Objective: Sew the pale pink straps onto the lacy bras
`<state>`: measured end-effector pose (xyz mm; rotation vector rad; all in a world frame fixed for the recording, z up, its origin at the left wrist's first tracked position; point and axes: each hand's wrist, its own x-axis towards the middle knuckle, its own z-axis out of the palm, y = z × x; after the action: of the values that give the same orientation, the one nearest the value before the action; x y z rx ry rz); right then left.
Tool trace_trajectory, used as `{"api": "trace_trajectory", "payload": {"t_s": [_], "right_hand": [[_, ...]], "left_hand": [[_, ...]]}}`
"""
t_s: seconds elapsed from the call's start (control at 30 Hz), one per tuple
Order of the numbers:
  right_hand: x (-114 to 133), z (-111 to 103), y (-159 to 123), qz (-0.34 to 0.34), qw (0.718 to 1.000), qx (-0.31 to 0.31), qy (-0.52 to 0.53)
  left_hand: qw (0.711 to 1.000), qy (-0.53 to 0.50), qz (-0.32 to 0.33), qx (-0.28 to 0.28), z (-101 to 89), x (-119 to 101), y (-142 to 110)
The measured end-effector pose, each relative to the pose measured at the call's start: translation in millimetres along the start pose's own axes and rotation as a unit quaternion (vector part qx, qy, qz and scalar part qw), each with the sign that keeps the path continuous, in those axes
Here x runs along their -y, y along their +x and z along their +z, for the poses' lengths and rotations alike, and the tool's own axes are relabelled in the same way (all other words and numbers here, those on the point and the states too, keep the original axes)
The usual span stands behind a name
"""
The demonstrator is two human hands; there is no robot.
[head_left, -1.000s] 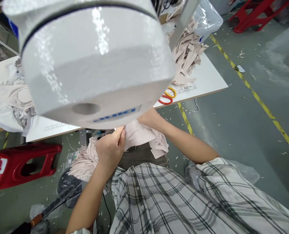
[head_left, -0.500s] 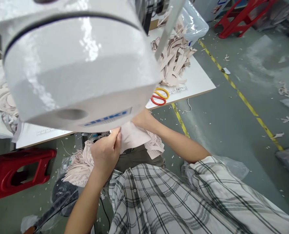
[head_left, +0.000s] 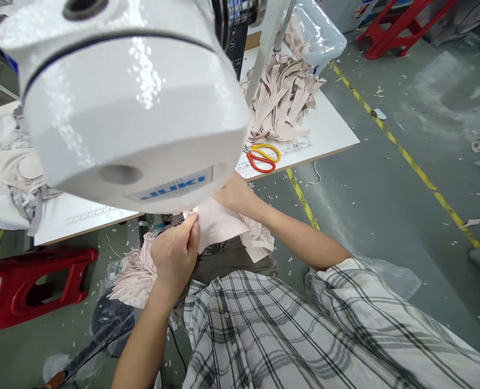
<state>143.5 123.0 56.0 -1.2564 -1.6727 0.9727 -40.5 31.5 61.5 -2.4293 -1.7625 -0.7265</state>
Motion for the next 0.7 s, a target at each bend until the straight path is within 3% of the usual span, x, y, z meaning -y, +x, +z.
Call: {"api": "trace_trajectory", "payload": {"t_s": [0.33,0.7], "right_hand": [[5.7,-1.0,-1.9,0.009,0.999,0.016,0.039],[-11.1,1.4,-11.4,-0.005,0.998,0.026,0.063]], "left_hand": [[0.999,-0.020,-0.030,-0.008,-2.7,4.8,-2.1],[0.995,-0.062,-0.076,-0.026,-2.7,10.9,-7.6]]}}
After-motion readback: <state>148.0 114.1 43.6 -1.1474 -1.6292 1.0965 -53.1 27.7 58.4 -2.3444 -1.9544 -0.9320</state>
